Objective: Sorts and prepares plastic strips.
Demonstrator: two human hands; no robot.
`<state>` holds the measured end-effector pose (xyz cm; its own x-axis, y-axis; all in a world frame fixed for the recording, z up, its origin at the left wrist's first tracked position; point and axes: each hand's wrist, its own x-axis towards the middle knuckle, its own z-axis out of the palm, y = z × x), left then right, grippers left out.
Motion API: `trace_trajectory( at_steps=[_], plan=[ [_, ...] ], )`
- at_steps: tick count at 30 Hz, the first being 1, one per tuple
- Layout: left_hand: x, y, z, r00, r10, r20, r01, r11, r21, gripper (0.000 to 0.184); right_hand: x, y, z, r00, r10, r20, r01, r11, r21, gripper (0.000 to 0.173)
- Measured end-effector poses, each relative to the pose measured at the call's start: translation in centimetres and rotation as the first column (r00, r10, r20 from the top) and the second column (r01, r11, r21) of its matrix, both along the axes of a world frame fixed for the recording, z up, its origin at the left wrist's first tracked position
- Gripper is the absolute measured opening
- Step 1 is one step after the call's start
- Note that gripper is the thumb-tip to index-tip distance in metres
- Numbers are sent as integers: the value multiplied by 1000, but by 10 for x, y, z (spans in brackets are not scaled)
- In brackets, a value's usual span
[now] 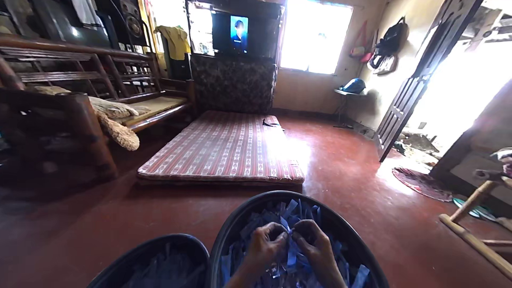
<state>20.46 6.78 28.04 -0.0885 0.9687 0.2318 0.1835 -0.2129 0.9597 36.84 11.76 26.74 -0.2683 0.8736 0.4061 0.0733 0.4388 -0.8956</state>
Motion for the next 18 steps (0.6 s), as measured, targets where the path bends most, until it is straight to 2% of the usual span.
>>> trace_trajectory(
  at_steps=[2,4,9,13,18],
  plan=[
    [-3,1,2,992,-18,123,22,999,-35,11,0,-1,0,1000,-5,-11,6,998,68,21],
    [-4,2,3,984,-26,178,34,999,-41,9,-1,-2,0,1000,-15,6,14,989,146,20],
    [-3,2,3,992,-16,126,21,999,-43,11,-3,-2,-4,997,-48,66,27,957,290,21],
    [-2,2,4,999,-17,35,19,999,-46,13,-6,-2,-7,987,-134,94,83,906,415,22],
    [-4,2,4,998,-66,-15,65,996,-59,15,-6,-2,-7,987,-128,95,76,902,425,21]
  ],
)
